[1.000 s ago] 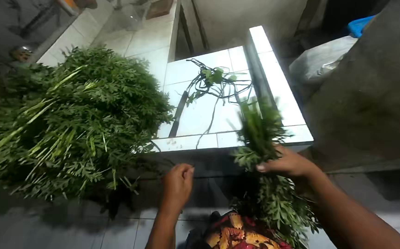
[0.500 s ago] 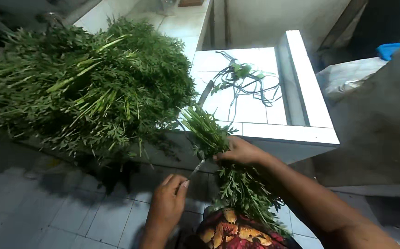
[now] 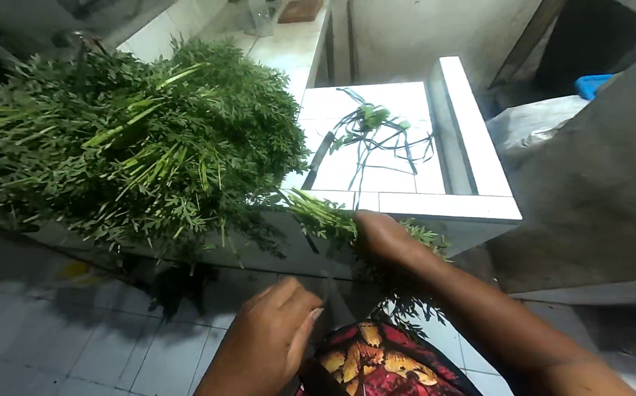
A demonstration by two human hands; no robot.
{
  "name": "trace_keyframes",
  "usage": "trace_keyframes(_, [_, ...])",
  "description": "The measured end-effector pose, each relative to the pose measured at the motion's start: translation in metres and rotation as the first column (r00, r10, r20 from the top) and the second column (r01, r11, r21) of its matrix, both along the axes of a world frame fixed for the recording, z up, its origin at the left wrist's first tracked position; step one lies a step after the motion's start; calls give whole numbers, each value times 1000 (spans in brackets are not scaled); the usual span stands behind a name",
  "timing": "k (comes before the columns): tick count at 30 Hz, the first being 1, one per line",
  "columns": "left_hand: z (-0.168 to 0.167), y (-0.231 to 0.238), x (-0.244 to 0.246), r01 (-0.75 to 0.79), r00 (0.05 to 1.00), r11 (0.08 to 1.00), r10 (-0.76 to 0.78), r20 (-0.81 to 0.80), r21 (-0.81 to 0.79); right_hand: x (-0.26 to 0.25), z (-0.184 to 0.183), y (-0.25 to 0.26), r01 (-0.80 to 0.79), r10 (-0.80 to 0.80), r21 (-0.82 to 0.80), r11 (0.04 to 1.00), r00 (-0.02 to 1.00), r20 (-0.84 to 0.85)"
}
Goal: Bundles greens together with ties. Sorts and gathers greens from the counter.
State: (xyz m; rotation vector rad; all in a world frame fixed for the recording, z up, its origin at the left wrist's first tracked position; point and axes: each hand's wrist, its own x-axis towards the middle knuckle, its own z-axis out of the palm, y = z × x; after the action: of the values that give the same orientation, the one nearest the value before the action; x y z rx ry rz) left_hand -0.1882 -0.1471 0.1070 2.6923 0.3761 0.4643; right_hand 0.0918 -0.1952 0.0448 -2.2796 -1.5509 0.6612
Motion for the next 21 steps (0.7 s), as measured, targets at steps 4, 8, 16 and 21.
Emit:
trace_keyframes(4, [45, 9, 62, 207, 978, 950, -204, -37, 232, -11, -1, -14, -104, 110, -57, 993, 989, 97])
trace_keyframes(8, [74, 56, 130, 282, 959, 897, -269, -84, 339, -21, 9, -49, -288, 290, -36, 957, 948, 131])
trace_keyframes(16, [-19, 77, 152, 19, 991, 843, -88, -103, -538, 32, 28, -115, -25, 33, 451, 892, 999, -10])
trace_keyframes(21, [-89, 2, 157, 154, 973, 918, -76, 216, -366, 64, 45, -96, 194, -190, 198, 961, 981, -39])
